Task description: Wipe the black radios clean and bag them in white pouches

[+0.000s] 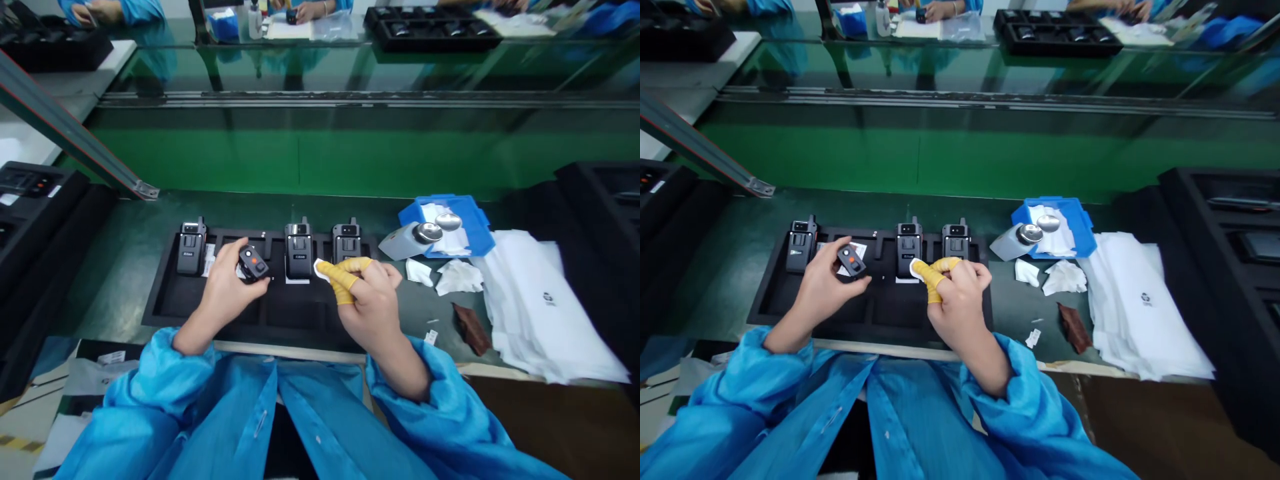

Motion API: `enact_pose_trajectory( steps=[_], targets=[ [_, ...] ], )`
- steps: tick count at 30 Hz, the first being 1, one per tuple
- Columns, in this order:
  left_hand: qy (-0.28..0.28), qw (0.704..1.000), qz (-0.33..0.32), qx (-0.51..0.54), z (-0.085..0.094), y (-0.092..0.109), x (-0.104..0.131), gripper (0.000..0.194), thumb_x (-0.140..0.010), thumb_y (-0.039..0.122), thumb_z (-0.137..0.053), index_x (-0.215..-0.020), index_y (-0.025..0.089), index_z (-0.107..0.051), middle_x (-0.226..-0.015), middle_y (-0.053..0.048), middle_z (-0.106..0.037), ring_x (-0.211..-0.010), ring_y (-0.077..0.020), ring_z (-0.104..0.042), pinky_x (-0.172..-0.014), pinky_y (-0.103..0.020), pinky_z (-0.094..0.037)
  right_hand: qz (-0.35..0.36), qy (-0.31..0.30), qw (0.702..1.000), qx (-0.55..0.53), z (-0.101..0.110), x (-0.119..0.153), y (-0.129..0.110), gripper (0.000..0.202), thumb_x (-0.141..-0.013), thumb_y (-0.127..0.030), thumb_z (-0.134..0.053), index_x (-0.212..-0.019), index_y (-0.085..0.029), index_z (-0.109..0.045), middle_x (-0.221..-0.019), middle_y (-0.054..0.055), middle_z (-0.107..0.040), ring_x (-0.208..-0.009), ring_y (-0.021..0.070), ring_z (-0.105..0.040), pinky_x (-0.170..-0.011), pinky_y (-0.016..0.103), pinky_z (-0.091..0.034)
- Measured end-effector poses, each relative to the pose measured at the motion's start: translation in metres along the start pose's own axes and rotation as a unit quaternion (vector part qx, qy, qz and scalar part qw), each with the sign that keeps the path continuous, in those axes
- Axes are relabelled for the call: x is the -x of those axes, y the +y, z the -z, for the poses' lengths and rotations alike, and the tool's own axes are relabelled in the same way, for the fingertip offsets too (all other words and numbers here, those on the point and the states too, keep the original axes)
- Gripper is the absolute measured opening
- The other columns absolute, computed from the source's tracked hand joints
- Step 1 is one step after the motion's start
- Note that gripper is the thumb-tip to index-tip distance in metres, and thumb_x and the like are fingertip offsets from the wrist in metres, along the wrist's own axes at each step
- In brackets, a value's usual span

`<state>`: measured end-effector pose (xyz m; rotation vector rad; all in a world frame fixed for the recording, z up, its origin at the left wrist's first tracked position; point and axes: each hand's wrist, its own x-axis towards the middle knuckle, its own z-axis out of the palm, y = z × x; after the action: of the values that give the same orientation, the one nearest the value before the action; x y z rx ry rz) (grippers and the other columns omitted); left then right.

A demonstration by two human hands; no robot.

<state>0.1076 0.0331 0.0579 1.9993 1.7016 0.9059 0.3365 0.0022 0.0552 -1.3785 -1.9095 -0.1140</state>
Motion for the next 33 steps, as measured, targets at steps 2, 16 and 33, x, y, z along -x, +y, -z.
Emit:
enact_pose_trajectory(
  steps=[2, 16, 33],
  targets=[
    [-0.025, 0.999, -0.034, 0.033, 0.004, 0.005, 0.014, 0.056, -0.065, 0.021, -0.069, -0.118, 0.018, -0.052, -0.114, -0.008, -0.060, -0.107, -0.0254, -0.060, -0.092, -0.039, -0.052, 0.006, -0.004, 1.000, -0.025, -0.007, -0.006, -0.009, 0.024, -0.079, -0.008, -0.050, -0.079, -0.022, -0.070, -0.078, 0.001, -0.058, -0.077, 0.0139, -0.052, -0.079, 0.035, -0.031],
    [-0.082, 0.990, -0.067, 0.092, -0.003, 0.004, 0.024, 0.062, -0.062, 0.013, -0.069, -0.119, 0.022, -0.047, -0.116, -0.007, -0.057, -0.110, -0.0242, -0.058, -0.094, -0.041, -0.051, 0.137, -0.049, 0.989, -0.042, -0.033, -0.021, -0.049, 0.033, -0.080, -0.007, -0.046, -0.086, -0.027, -0.073, -0.080, -0.001, -0.063, -0.081, 0.0142, -0.046, -0.087, 0.037, -0.026],
    [-0.080, 0.992, -0.060, 0.072, -0.005, 0.012, 0.018, 0.054, -0.062, 0.012, -0.068, -0.113, 0.022, -0.051, -0.114, -0.005, -0.061, -0.107, -0.0227, -0.060, -0.091, -0.039, -0.051, 0.162, -0.047, 0.986, 0.002, -0.023, -0.018, -0.038, 0.035, -0.084, -0.007, -0.048, -0.081, -0.032, -0.073, -0.075, -0.003, -0.058, -0.083, 0.0115, -0.049, -0.093, 0.039, -0.024]
  ],
)
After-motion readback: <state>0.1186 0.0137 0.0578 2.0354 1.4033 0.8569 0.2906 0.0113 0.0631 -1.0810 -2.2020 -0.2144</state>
